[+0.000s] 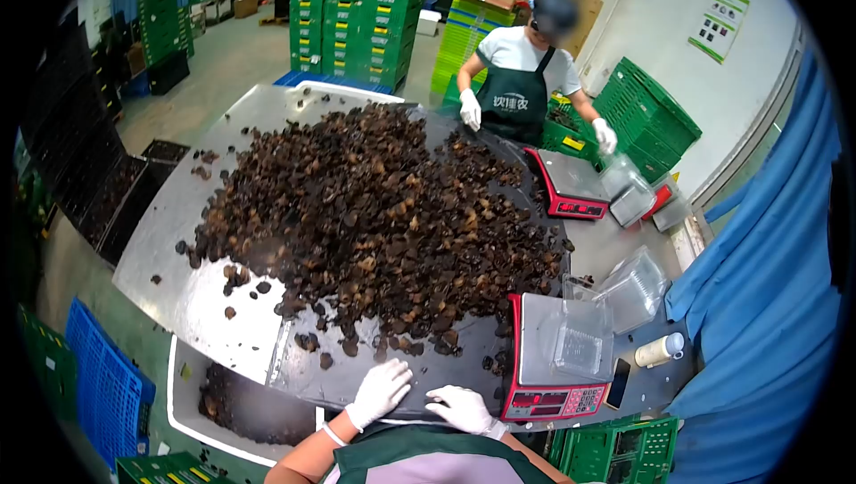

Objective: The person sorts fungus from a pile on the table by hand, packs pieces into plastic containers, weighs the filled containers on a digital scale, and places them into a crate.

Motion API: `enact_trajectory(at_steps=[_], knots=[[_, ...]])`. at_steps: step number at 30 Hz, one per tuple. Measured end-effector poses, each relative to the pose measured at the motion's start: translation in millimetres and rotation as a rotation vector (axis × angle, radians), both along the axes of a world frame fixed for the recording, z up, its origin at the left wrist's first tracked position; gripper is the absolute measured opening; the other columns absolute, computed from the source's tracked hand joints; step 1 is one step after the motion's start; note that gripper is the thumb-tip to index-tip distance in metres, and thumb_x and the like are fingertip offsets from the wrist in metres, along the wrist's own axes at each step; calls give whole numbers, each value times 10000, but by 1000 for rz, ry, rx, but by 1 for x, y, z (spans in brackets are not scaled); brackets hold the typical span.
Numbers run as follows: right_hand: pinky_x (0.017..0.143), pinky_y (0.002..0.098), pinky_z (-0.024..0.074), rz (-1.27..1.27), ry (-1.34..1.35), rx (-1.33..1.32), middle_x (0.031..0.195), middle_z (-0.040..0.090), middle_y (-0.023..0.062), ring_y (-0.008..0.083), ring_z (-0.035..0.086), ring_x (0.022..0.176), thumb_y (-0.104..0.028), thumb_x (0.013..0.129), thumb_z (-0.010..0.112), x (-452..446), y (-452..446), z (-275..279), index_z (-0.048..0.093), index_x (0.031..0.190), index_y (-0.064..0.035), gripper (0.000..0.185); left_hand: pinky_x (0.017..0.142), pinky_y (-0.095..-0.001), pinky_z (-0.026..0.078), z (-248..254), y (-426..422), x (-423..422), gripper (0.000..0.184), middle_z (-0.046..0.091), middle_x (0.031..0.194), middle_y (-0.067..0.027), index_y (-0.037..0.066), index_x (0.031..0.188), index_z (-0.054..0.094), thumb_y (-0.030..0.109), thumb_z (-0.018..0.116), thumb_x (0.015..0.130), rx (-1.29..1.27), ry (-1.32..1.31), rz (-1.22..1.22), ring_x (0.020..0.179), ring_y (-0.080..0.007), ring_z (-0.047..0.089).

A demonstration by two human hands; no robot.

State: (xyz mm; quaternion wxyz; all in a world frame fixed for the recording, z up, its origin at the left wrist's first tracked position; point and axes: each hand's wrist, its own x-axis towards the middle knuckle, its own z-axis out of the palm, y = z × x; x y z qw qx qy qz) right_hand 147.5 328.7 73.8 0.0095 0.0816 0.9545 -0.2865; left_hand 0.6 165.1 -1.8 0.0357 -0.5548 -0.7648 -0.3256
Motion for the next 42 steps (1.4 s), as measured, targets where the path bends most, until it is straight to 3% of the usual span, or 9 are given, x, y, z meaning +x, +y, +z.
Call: enact_trajectory(at_steps=[5,13,18,26,31,34,38,41,42], knots=[[780,369,506,109,-16,-69,926,651,74,264,636,885,-359,866,599,-44,-13,-1,616,1112,-162,315,838,-395,486,-9,8,-9,268,621,1100,-121,62,1018,644,205,666,792,41,-132,98,1007,-310,585],[746,409,499,130,-58,-318,915,634,93,298,620,866,-341,886,574,-56,-20,3,613,1011,-126,252,877,-406,456,-22,1,-9,330,609,1128,-132,57,1043,639,211,697,758,41,-164,189,1037,-313,560],[737,412,501,220,26,-329,910,638,107,310,624,843,-352,882,576,-54,-23,-3,615,1003,-115,268,898,-399,446,-22,0,-9,345,611,1127,-127,52,1040,641,207,712,741,40,-194,195,1061,-314,548],[796,373,502,263,-141,-266,986,653,81,266,637,918,-383,870,596,-57,-27,-8,635,1053,-109,332,922,-393,438,-36,-3,-8,389,588,1180,-124,58,1111,621,298,661,807,27,-220,189,1094,-305,534],[800,367,506,288,-228,-212,989,658,73,254,640,932,-378,860,613,-57,-29,-11,632,1077,-136,326,921,-392,438,-32,-3,-8,346,586,1180,-125,62,1105,622,265,636,825,16,-229,181,1098,-305,529],[784,351,511,304,-99,-274,966,665,59,246,646,910,-369,853,629,-50,-29,-13,639,1079,-134,326,923,-400,436,-32,-3,-5,338,581,1188,-124,67,1094,627,266,632,821,16,-228,199,1107,-304,525],[782,354,508,204,-89,-251,975,664,74,259,639,887,-339,853,631,-42,-15,0,660,1064,-143,289,895,-410,456,-30,-3,-8,294,596,1157,-148,55,1057,630,144,659,778,120,-175,145,1048,-322,560],[757,359,510,189,171,-163,935,654,86,284,625,845,-270,821,640,-30,24,-1,673,984,-115,228,909,-427,459,7,3,-13,247,607,1133,-174,39,1002,630,71,646,758,172,-154,232,1069,-354,562],[752,363,508,92,105,-117,954,658,86,274,628,837,-284,831,621,-29,39,12,674,971,-124,219,925,-425,452,23,8,-23,266,601,1142,-185,32,1019,628,51,645,754,199,-130,260,1094,-356,552]])
